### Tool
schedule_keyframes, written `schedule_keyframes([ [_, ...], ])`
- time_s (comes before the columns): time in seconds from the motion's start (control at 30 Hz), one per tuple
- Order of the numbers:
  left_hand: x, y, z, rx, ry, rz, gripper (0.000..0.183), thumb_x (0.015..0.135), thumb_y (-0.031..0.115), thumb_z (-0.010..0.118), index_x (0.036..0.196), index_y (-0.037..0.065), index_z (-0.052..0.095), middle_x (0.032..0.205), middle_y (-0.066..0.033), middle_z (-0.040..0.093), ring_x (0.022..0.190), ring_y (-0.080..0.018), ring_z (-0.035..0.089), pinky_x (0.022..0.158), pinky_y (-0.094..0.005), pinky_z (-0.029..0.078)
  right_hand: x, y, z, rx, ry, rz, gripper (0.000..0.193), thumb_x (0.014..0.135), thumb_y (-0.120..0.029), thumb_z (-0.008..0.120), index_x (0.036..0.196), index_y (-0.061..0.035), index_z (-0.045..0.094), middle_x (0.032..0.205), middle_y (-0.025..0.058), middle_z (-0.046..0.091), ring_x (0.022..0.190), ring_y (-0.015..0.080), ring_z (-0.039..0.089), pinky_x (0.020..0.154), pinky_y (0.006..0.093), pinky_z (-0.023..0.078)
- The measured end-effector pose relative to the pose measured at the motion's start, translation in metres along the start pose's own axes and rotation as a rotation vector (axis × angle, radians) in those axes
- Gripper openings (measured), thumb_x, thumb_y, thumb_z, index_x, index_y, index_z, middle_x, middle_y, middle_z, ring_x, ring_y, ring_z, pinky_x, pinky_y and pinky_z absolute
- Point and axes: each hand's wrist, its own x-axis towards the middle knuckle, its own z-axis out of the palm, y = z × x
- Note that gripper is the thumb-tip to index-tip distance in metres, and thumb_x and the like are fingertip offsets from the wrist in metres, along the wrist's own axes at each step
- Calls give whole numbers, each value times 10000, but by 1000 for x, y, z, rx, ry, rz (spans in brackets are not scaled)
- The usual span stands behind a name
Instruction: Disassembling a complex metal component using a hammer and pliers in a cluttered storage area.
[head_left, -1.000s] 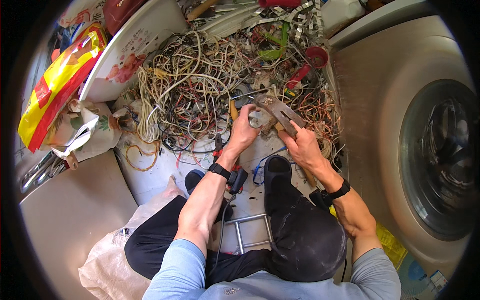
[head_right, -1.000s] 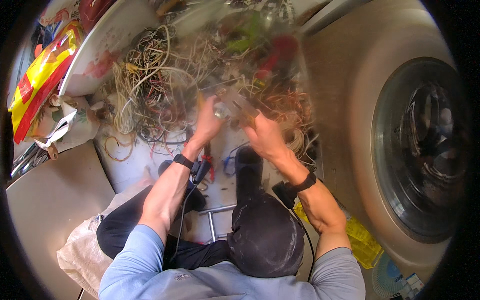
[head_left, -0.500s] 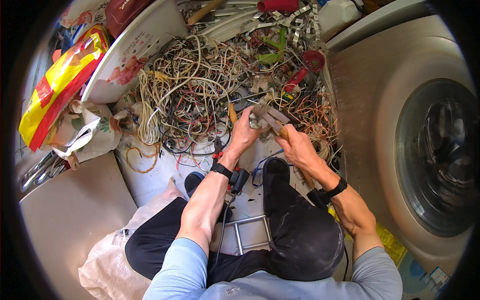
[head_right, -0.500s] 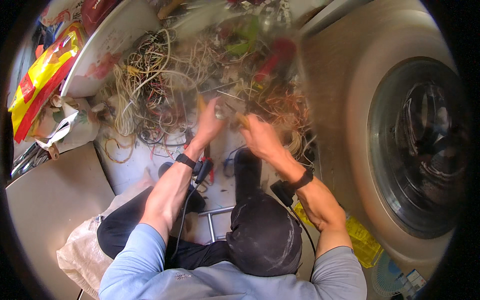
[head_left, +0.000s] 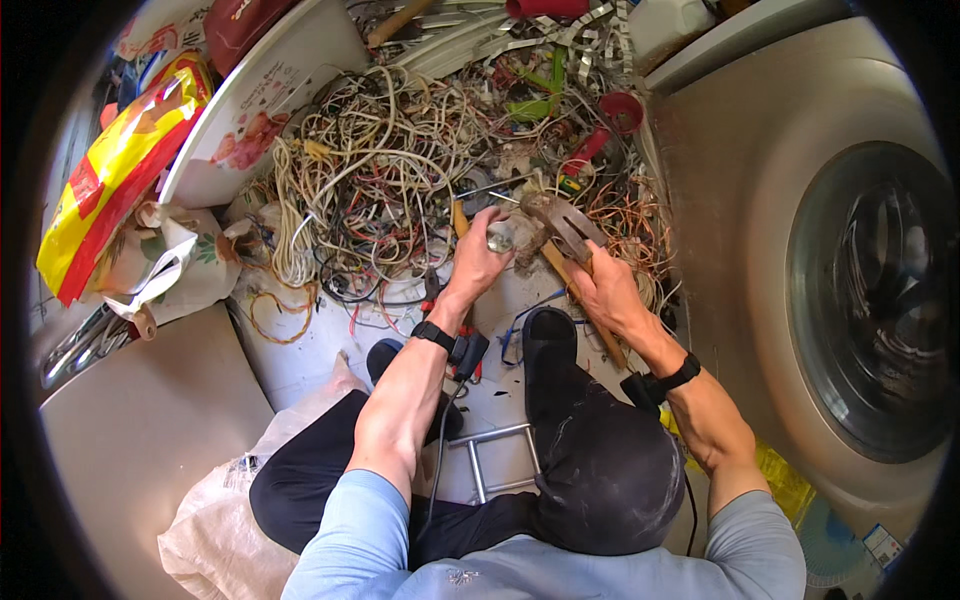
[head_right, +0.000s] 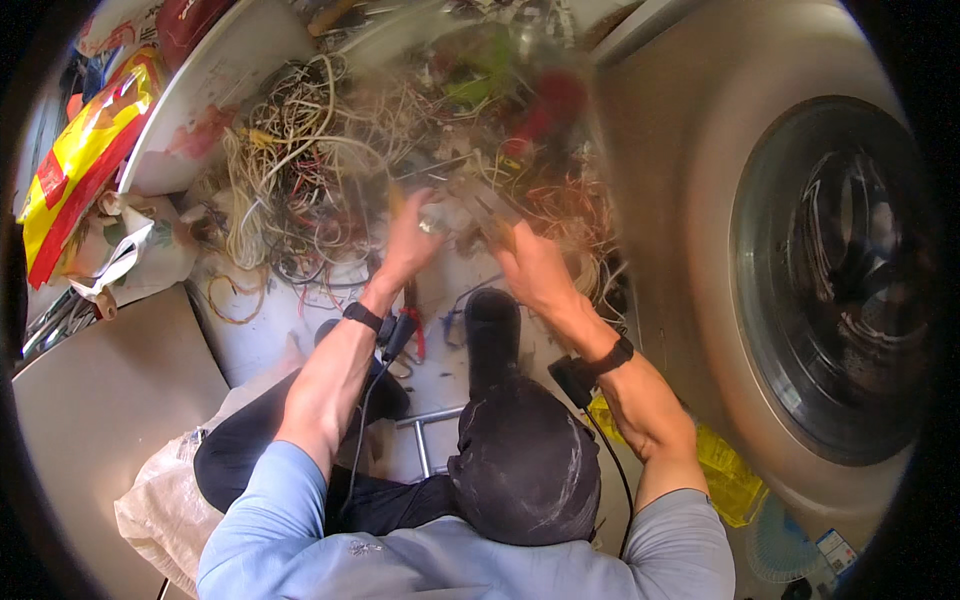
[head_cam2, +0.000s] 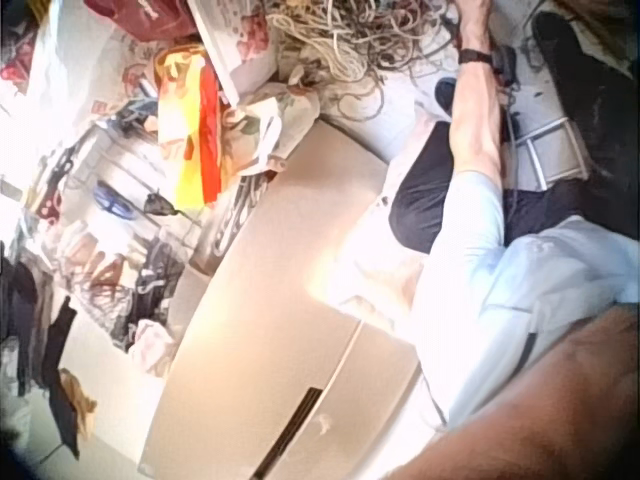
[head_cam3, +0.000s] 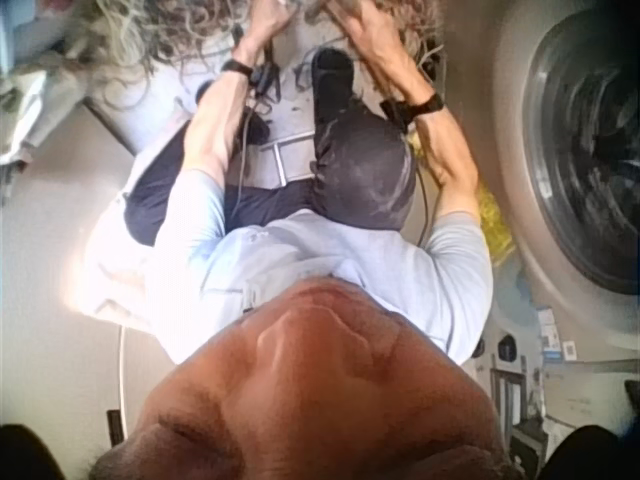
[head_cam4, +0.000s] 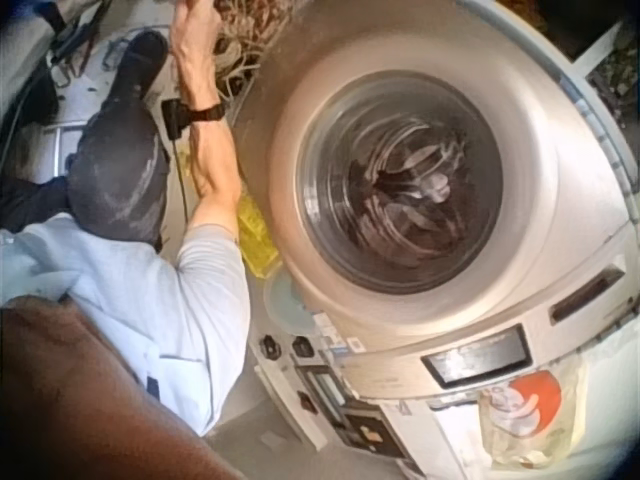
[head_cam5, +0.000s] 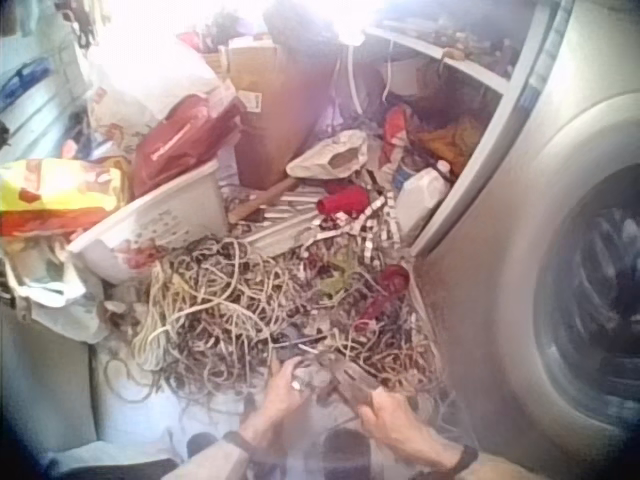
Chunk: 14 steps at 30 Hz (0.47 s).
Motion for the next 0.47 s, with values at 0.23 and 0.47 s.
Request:
schedule_keyframes([
  [0.23, -3, -4, -1, 54, 44, 151, 551, 752, 47, 831, 1259, 28, 615, 1170, -173, 678, 1144, -392, 640, 1001, -420, 517, -8, -2, 16, 0, 17, -46, 354, 1004, -190, 649, 1317, -33, 605, 879, 255, 664, 757, 413, 635, 685, 457, 531],
  [0.47, -1, -12, 4, 7, 27, 93, 562, 765, 89, 832, 1284, 55, 619, 1276, -192, 654, 1184, -386, 635, 1024, -415, 502, -1, 14, 27, -33, -124, 61, 370, 985, -281, 679, 1230, -39, 543, 959, 301, 712, 928, 512, 685, 792, 561, 550],
])
